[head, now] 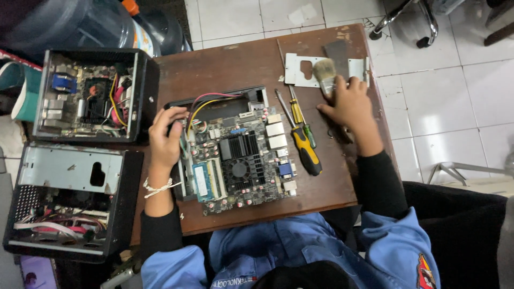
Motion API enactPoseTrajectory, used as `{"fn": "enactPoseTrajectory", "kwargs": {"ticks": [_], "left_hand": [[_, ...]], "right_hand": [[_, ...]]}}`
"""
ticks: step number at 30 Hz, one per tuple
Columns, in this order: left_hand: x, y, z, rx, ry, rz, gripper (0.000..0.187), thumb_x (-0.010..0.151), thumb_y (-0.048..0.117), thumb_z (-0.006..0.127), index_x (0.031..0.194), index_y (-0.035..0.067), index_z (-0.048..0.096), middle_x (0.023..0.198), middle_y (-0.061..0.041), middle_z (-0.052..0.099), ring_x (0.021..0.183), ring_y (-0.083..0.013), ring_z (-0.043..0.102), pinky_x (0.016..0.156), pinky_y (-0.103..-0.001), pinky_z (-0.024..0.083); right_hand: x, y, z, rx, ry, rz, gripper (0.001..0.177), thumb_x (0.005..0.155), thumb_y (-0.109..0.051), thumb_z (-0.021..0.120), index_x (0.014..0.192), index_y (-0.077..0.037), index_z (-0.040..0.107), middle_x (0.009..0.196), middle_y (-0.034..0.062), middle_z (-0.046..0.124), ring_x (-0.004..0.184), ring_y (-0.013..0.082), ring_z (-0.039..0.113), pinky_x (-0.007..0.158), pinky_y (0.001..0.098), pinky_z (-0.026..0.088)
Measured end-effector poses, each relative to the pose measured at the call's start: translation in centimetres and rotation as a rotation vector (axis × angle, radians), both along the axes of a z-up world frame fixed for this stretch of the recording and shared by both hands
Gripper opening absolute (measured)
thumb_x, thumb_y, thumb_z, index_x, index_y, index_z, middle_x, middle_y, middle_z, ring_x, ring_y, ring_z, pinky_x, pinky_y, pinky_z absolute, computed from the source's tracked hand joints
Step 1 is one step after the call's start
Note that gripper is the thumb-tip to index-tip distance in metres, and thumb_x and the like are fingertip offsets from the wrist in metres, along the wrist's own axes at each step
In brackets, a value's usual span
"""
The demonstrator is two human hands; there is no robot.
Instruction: The person inserts a RAM module into a motherboard slot and secures it. They then use a screwdriver to tighten screws on the motherboard's heatsink.
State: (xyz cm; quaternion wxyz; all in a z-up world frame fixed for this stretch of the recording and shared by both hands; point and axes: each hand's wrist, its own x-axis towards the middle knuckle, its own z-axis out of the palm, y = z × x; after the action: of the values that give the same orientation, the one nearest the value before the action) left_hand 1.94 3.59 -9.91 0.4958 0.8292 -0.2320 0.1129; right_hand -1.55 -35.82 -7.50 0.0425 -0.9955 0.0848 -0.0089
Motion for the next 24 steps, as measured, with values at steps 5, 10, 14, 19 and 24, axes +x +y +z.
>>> {"fn": "enactPoseTrajectory", "kwargs": {"ticks": [5, 10, 14, 19, 24], "left_hand": [[0.0, -0.2, -0.1, -0.061, 0.028, 0.006, 0.039, 0.088, 0.035, 0.038, 0.103, 0.004, 0.056, 0.089, -0.009, 0.063, 0.090, -0.0175, 0.055, 0.099, -0.031, 0.024], [-0.6, -1.1, 1.2, -0.169, 0.065, 0.011, 0.041, 0.089, 0.037, 0.039, 0.100, 0.000, 0.054, 0.089, -0.014, 0.061, 0.089, -0.0181, 0.056, 0.097, -0.031, 0.029], [-0.1, -0.5, 0.4, -0.409, 0.037, 0.079, 0.037, 0.089, 0.030, 0.039, 0.099, -0.004, 0.051, 0.090, -0.019, 0.059, 0.091, -0.0244, 0.056, 0.093, -0.034, 0.036], [0.1, 1.1, -0.7, -0.444, 0.044, 0.211, 0.028, 0.087, 0.023, 0.047, 0.106, 0.002, 0.050, 0.105, -0.012, 0.056, 0.101, -0.0173, 0.052, 0.091, -0.027, 0.037], [0.4, 0.9, -2.6, -0.382, 0.137, 0.115, 0.037, 0.083, 0.008, 0.049, 0.119, -0.001, 0.045, 0.121, -0.018, 0.044, 0.119, -0.0262, 0.033, 0.103, -0.039, 0.019]], "right_hand": [[0.4, -0.5, -1.1, 0.193, 0.105, 0.022, 0.066, 0.065, -0.035, 0.065, 0.123, -0.018, 0.039, 0.097, 0.0173, 0.048, 0.090, 0.0404, 0.053, 0.067, 0.0517, 0.047], [0.1, -1.8, -0.6, 0.306, -0.030, 0.081, 0.057, 0.067, -0.022, 0.058, 0.120, -0.019, 0.040, 0.086, 0.0138, 0.053, 0.079, 0.0399, 0.057, 0.067, 0.0491, 0.045], [-0.4, -1.5, 0.0, 0.352, -0.093, 0.163, 0.044, 0.073, -0.022, 0.058, 0.116, -0.018, 0.047, 0.084, 0.0067, 0.058, 0.077, 0.0293, 0.059, 0.066, 0.0413, 0.045], [-0.1, -1.2, -1.4, 0.288, -0.186, 0.238, 0.033, 0.076, -0.021, 0.059, 0.108, -0.012, 0.054, 0.081, 0.0142, 0.056, 0.076, 0.0377, 0.057, 0.066, 0.0457, 0.045], [-0.4, 0.3, -1.3, 0.379, -0.435, 0.408, 0.017, 0.081, -0.014, 0.063, 0.096, -0.006, 0.060, 0.083, 0.0124, 0.051, 0.083, 0.0332, 0.052, 0.074, 0.0381, 0.042]]}}
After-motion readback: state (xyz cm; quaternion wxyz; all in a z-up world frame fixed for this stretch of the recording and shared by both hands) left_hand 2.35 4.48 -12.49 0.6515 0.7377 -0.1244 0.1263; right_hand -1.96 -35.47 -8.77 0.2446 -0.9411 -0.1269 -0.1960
